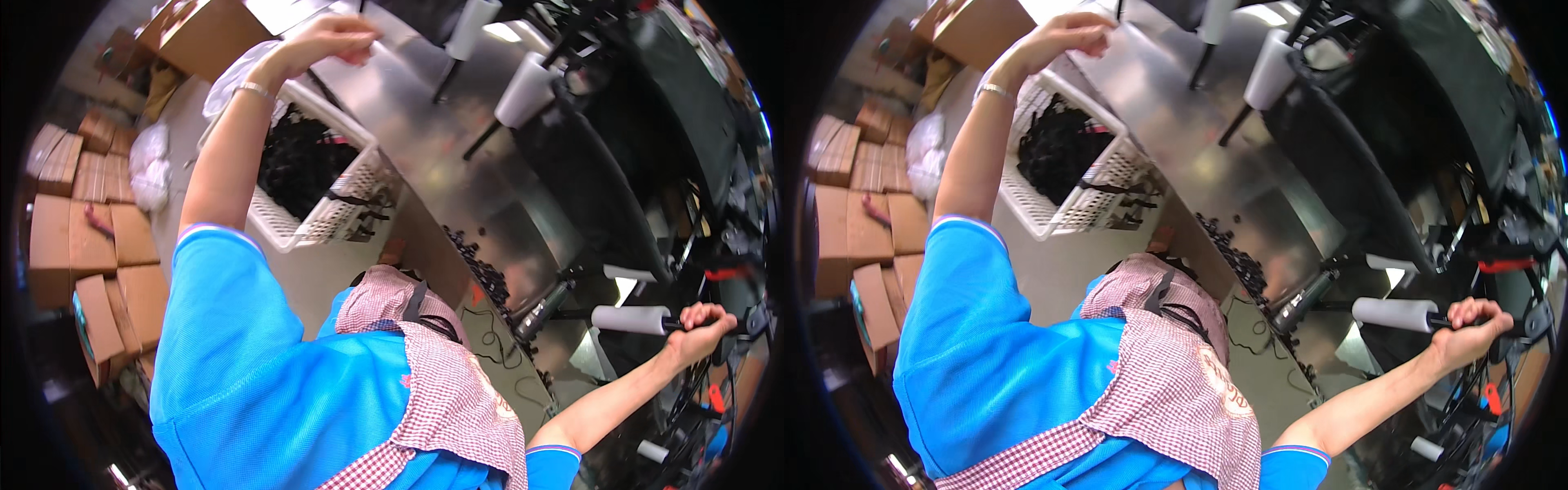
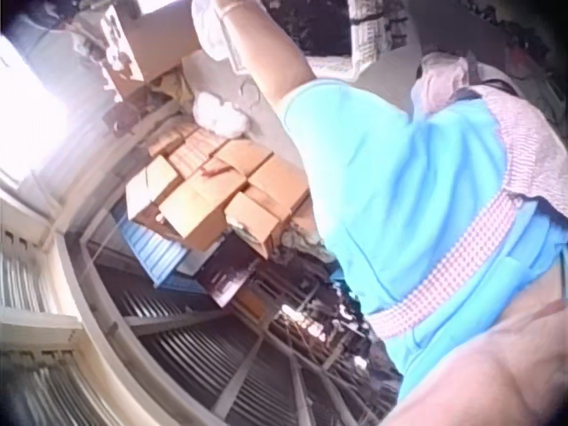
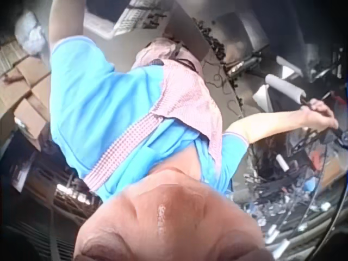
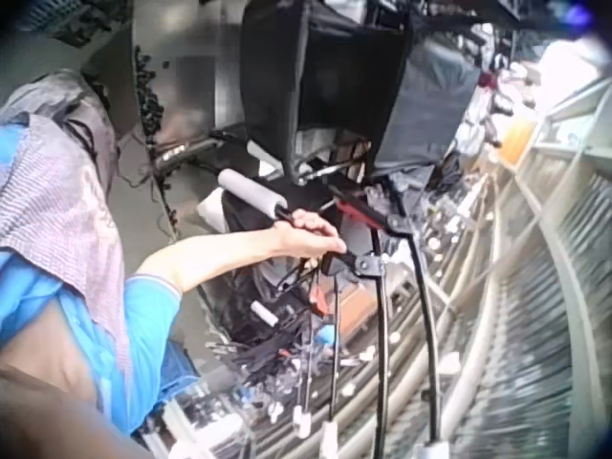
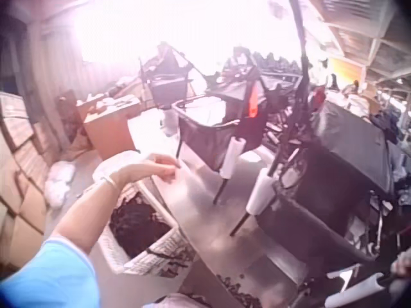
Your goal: The person assembles a stroller by attaching fabric components to the frame using a power drill. They secure screws at multiple points, adjust straps and buckles, and attach a storage bag to the stroller frame.
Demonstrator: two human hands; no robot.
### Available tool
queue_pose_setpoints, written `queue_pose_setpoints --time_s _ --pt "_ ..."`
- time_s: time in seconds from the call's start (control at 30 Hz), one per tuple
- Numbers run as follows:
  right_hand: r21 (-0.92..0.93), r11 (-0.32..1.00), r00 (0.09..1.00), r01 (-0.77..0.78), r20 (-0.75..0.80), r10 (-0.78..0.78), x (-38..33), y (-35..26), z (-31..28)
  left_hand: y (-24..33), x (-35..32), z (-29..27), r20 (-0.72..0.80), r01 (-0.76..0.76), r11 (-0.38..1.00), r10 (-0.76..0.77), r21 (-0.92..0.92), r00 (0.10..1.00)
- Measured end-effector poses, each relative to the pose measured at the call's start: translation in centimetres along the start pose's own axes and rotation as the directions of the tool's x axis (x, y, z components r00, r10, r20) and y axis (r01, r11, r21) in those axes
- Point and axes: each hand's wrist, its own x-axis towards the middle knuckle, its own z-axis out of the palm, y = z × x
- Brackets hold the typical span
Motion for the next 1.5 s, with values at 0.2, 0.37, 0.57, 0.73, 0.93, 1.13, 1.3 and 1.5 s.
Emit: queue_pose_setpoints --time_s 0.2,0.37,0.57,0.73,0.93,1.13,1.3,1.5 --pt "-0.047 0.996 0.997 0.072 -0.024 -0.073 -3.0 -1.1 9.7 -17.6 -14.3 -3.3 -0.293 0.576 0.812 -0.575 -0.091 0.764" --pt "-0.199 0.962 0.967 0.187 -0.133 -0.216 -2.9 0.2 12.2 -27.4 -16.1 3.9 -0.279 0.825 0.547 -0.821 -0.139 0.498" --pt "-0.754 0.433 0.45 0.493 -0.205 -0.869 -3.7 -0.6 10.8 -32.6 -15.0 9.2 -0.432 0.828 0.371 -0.721 0.42 0.542" --pt "-0.695 0.457 0.712 0.555 0.113 -0.693 -11.6 1.2 17.0 -35.8 -17.2 6.8 -0.356 0.699 0.642 -0.602 0.316 0.715" --pt "-1.0 0.004 0.907 -0.009 -0.007 0.42 -15.1 22.1 11.6 -35.5 -17.9 3.6 -0.347 0.695 0.716 -0.671 -0.07 0.656" --pt "-0.966 -0.101 0.836 -0.239 -0.257 0.485 -15.5 25.2 14.2 -32.4 -18.8 1.8 -0.338 0.58 0.689 -0.722 -0.435 0.604" --pt "-0.994 -0.004 0.748 -0.113 -0.088 0.658 -17.3 21.1 12.0 -25.4 -15.5 0.2 -0.549 0.24 0.811 -0.548 -0.533 0.631" --pt "-0.847 0.137 0.763 0.513 0.524 0.379 -19.3 19.2 4.7 -9.0 -10.5 3.6 -0.461 -0.045 0.65 -0.487 -0.758 0.742"
